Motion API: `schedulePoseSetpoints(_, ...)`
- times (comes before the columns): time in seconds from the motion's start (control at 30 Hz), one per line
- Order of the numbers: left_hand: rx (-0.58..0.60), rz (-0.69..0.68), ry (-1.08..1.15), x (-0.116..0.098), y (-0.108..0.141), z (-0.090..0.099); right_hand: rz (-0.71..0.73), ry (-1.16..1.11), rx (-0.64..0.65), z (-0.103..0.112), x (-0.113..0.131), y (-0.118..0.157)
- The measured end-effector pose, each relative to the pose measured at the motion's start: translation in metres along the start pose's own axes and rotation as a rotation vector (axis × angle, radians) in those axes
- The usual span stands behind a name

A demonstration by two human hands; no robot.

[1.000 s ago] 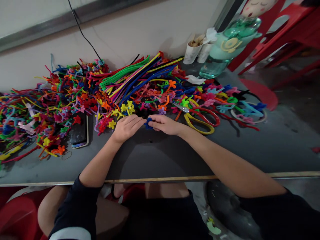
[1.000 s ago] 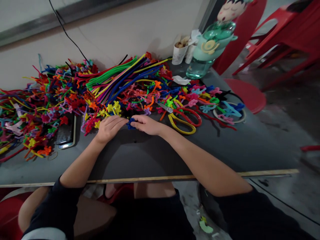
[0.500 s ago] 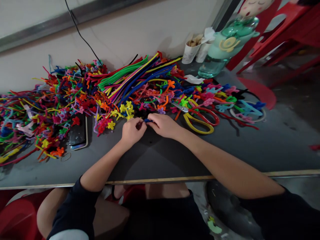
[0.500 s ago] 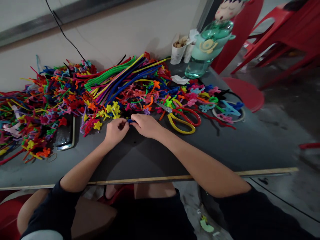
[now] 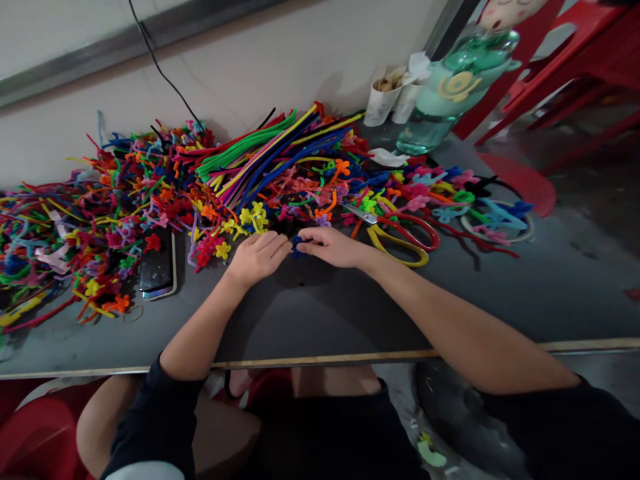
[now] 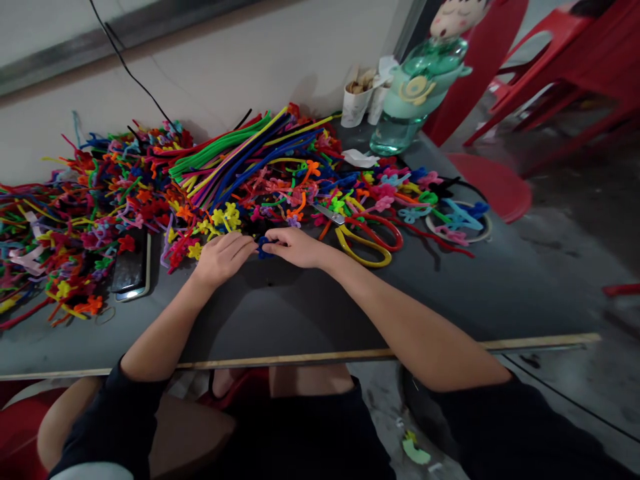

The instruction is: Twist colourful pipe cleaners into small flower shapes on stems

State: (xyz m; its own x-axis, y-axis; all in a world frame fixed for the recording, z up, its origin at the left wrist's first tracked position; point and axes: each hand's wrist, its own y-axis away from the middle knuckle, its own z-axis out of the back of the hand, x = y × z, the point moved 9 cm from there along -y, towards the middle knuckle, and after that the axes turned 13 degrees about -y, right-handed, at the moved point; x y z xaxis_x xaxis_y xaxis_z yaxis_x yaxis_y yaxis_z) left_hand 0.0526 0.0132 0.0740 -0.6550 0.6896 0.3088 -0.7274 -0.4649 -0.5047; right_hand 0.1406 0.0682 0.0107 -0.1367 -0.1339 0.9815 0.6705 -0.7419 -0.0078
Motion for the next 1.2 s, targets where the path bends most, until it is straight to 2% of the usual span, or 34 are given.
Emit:
schedulePoseSetpoints(0.07,0.005,0.082,0.041,0.001,-0.002,-0.003,0.037,0.028,-0.038,0.0,0.007,0.001)
schedulePoseSetpoints(0.17,0.012,0.344,0.196,0.014,-0.002,-0.012,0.136,0.255,-0.146,0.002,0.024,0.005)
schedulePoseSetpoints(0.27,0.105,0.671,0.495,0.032,0.011,-0.035,0.215,0.473,-0.224,0.001,0.037,0.009)
schedulePoseSetpoints(0.33,0.144,0.781,0.728,0.035,0.017,-0.048,0.232,0.481,-0.256,0.003,0.039,0.01)
schedulePoseSetpoints(0.43,0.116,0.786,0.945,0.035,0.016,-0.055,0.213,0.325,-0.235,0.007,0.033,0.008)
schedulePoseSetpoints(0.53,0.103,0.758,0.998,0.034,0.014,-0.058,0.178,0.154,-0.201,0.01,0.027,0.007)
schedulePoseSetpoints(0.73,0.112,0.723,1.007,0.029,0.014,-0.064,0.114,0.079,-0.21,0.01,0.02,0.005)
schedulePoseSetpoints(0.97,0.114,0.79,0.896,0.033,0.022,-0.063,0.093,0.057,-0.265,0.015,0.014,0.001)
schedulePoseSetpoints(1.2,0.052,0.937,0.95,0.045,0.031,-0.068,0.052,-0.225,-0.133,0.006,0.007,0.0)
